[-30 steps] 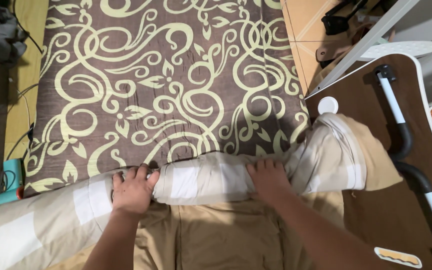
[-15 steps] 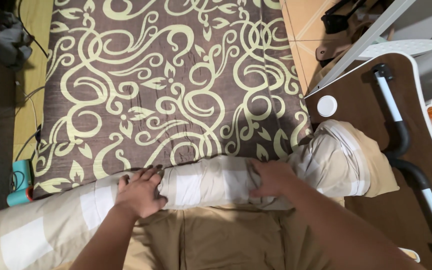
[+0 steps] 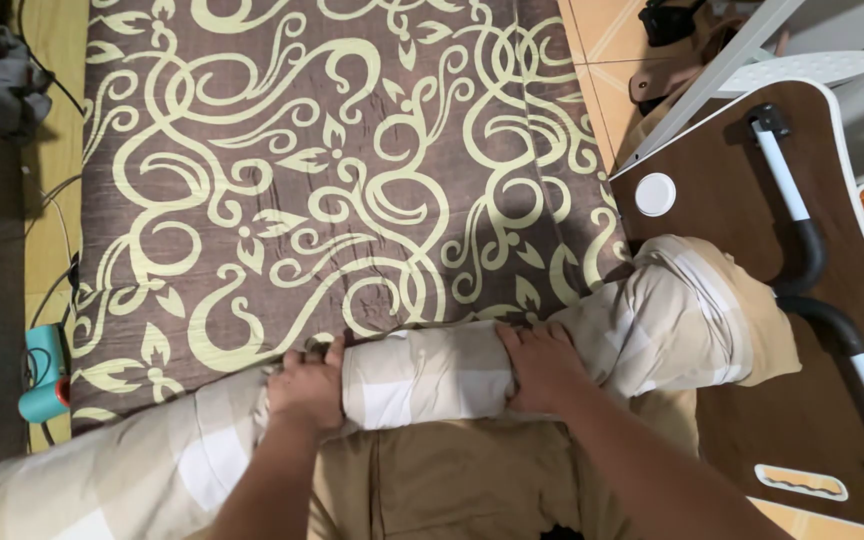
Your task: The person rolls a beige comforter tightly on a patterned mat, then lifts the rolled bundle and places it on top of a clothing rack. The hands remain visible throughout the rolling and placement actions.
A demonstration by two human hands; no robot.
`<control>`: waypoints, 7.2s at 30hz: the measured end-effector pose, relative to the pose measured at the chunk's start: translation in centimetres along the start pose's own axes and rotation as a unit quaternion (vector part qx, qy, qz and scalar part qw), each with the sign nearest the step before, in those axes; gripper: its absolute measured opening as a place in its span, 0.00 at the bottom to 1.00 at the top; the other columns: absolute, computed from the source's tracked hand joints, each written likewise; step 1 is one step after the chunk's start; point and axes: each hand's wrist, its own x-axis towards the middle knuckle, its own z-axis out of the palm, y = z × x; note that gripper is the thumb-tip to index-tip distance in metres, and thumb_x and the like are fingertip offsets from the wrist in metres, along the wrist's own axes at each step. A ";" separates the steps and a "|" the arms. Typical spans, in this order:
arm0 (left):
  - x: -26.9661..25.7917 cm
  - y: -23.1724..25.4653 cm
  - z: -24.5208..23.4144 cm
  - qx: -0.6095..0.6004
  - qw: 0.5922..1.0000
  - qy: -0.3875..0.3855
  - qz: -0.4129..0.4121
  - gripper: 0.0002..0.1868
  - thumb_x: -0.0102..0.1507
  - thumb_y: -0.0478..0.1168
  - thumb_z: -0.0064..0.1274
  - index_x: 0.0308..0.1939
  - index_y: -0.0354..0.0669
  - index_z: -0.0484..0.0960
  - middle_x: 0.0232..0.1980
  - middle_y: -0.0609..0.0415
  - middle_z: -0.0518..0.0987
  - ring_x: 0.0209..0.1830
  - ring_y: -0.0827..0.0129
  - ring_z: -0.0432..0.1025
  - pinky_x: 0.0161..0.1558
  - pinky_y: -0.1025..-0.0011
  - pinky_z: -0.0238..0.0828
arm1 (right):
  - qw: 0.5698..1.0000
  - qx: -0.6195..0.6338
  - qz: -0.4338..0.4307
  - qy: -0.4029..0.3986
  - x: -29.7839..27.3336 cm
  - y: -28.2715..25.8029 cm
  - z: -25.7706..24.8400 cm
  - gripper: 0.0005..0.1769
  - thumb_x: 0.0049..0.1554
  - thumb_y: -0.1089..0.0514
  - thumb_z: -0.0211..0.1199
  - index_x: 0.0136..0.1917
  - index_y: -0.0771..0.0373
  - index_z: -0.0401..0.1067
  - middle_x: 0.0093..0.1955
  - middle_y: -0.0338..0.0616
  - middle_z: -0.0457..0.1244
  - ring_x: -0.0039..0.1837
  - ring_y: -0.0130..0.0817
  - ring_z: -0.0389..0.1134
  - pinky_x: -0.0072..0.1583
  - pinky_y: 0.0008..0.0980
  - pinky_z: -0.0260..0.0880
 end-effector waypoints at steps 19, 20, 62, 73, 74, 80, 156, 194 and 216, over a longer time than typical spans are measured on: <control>-1.0 -0.7 9.1 0.111 0.984 0.139 0.028 0.26 0.70 0.47 0.40 0.73 0.56 0.62 0.70 0.54 0.66 0.73 0.58 0.59 0.73 0.39 0.46 | 0.990 -0.121 0.058 -0.043 -3.6 -2.4 1.6 0.68 0.47 0.33 0.73 0.84 0.50 0.32 0.74 0.47 0.51 0.77 0.48 0.49 0.69 0.65 0.48; -3.1 0.0 7.7 0.100 0.989 0.101 0.038 0.39 0.62 0.58 0.49 0.75 0.51 0.57 0.74 0.51 0.60 0.75 0.56 0.54 0.73 0.41 0.42 | 0.994 -0.106 0.031 -0.014 -4.3 -2.1 1.7 0.68 0.45 0.33 0.73 0.83 0.50 0.34 0.77 0.51 0.48 0.76 0.49 0.49 0.68 0.65 0.49; -9.5 3.3 -2.4 0.011 0.997 -0.075 0.024 0.69 0.52 0.67 0.65 0.83 0.57 0.34 0.86 0.57 0.35 0.86 0.59 0.31 0.78 0.41 0.23 | 0.997 0.006 0.039 -0.069 -7.3 -3.2 -3.9 0.71 0.41 0.44 0.78 0.84 0.52 0.34 0.85 0.48 0.36 0.85 0.49 0.33 0.77 0.63 0.34; -10.7 3.8 -9.1 0.076 0.988 0.129 0.042 0.56 0.61 0.79 0.31 0.81 0.54 0.32 0.85 0.62 0.31 0.84 0.61 0.20 0.74 0.41 0.17 | 0.965 0.115 0.095 0.215 -11.1 -4.5 -12.7 0.56 0.55 0.26 0.55 0.82 0.59 0.38 0.85 0.49 0.35 0.85 0.48 0.30 0.76 0.69 0.26; -11.7 3.9 -10.6 0.083 0.988 0.126 0.038 0.56 0.61 0.79 0.30 0.82 0.54 0.32 0.85 0.61 0.31 0.84 0.61 0.20 0.74 0.40 0.18 | 0.965 0.108 0.101 0.215 -12.1 -4.5 -13.7 0.55 0.56 0.26 0.54 0.82 0.58 0.38 0.85 0.49 0.34 0.85 0.48 0.29 0.75 0.69 0.26; -18.5 4.7 -20.0 0.166 0.971 0.150 0.078 0.56 0.62 0.79 0.29 0.81 0.55 0.29 0.85 0.61 0.27 0.83 0.58 0.19 0.73 0.38 0.17 | 0.950 0.131 0.150 0.242 -18.6 -3.7 -20.3 0.56 0.56 0.25 0.54 0.82 0.58 0.37 0.85 0.47 0.33 0.85 0.49 0.28 0.74 0.71 0.25; -44.9 32.5 -32.9 0.479 0.057 0.163 0.861 0.55 0.56 0.82 0.33 0.80 0.70 0.34 0.84 0.65 0.28 0.83 0.61 0.18 0.70 0.31 0.17 | 0.105 0.385 0.916 0.033 -37.9 -29.7 -40.8 0.54 0.55 0.19 0.43 0.84 0.46 0.33 0.87 0.41 0.27 0.85 0.49 0.22 0.73 0.78 0.20; -17.6 18.2 -22.6 0.666 -0.040 0.133 0.733 0.54 0.60 0.80 0.36 0.82 0.71 0.31 0.86 0.65 0.26 0.84 0.61 0.19 0.73 0.32 0.19 | -0.033 0.535 0.844 0.023 -7.2 -37.5 -30.0 0.54 0.57 0.22 0.46 0.84 0.47 0.31 0.87 0.44 0.25 0.85 0.49 0.22 0.72 0.79 0.18; -0.6 21.9 -16.3 0.717 -0.026 0.056 0.694 0.60 0.55 0.78 0.47 0.81 0.70 0.33 0.85 0.65 0.31 0.85 0.60 0.22 0.73 0.32 0.23 | -0.053 0.591 0.803 0.056 8.5 -32.2 -22.4 0.55 0.55 0.20 0.47 0.84 0.43 0.31 0.87 0.45 0.24 0.86 0.51 0.21 0.73 0.78 0.24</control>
